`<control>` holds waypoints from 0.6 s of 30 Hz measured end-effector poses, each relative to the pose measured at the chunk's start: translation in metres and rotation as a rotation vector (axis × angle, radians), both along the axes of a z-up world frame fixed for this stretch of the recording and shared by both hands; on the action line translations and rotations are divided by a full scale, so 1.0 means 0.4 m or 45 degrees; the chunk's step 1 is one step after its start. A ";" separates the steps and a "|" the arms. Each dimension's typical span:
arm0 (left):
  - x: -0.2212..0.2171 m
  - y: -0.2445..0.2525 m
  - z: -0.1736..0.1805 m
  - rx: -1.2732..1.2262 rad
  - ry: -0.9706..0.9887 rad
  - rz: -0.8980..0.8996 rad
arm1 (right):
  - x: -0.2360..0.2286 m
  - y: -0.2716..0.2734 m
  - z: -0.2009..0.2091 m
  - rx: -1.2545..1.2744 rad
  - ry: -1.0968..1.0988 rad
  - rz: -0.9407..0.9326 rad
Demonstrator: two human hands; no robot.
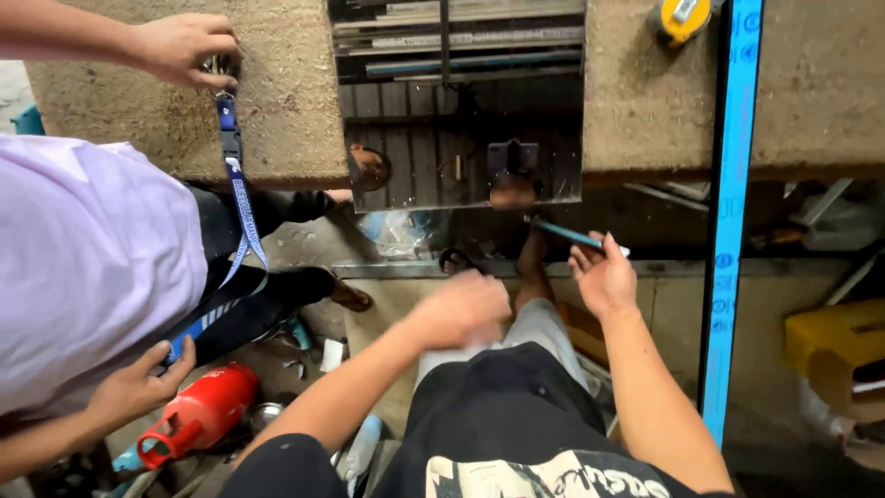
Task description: Measuring and marking a dark glass panel using a tape measure and pencil on a workshop table
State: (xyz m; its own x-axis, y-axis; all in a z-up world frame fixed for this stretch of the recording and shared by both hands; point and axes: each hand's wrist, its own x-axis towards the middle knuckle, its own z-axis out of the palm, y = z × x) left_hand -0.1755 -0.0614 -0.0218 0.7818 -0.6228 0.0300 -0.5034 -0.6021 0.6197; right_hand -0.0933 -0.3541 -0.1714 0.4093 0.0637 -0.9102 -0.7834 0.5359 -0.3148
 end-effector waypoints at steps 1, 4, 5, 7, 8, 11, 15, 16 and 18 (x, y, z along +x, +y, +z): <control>0.054 0.025 0.036 0.314 0.138 0.094 | 0.011 0.012 0.007 0.033 -0.022 -0.042; 0.064 0.179 -0.127 0.319 -0.602 0.734 | 0.024 0.037 0.010 0.124 -0.083 -0.074; 0.078 0.199 -0.114 0.319 -0.597 0.738 | 0.033 0.047 0.022 0.122 -0.079 -0.069; 0.109 0.242 -0.089 0.451 -0.416 1.059 | 0.055 0.071 0.044 0.136 -0.080 -0.091; 0.133 0.228 -0.067 0.451 -0.419 1.064 | 0.054 0.071 0.040 0.137 -0.083 -0.086; 0.182 0.159 -0.037 0.346 -0.556 0.862 | 0.059 0.070 0.031 0.159 -0.144 -0.091; 0.170 0.020 -0.098 0.461 -0.370 0.734 | 0.075 0.078 0.038 0.099 -0.096 -0.104; 0.162 -0.013 -0.116 0.534 -0.201 0.730 | 0.078 0.078 0.044 0.065 -0.080 -0.102; 0.165 -0.039 -0.115 0.531 -0.195 0.708 | 0.083 0.074 0.042 0.075 -0.084 -0.102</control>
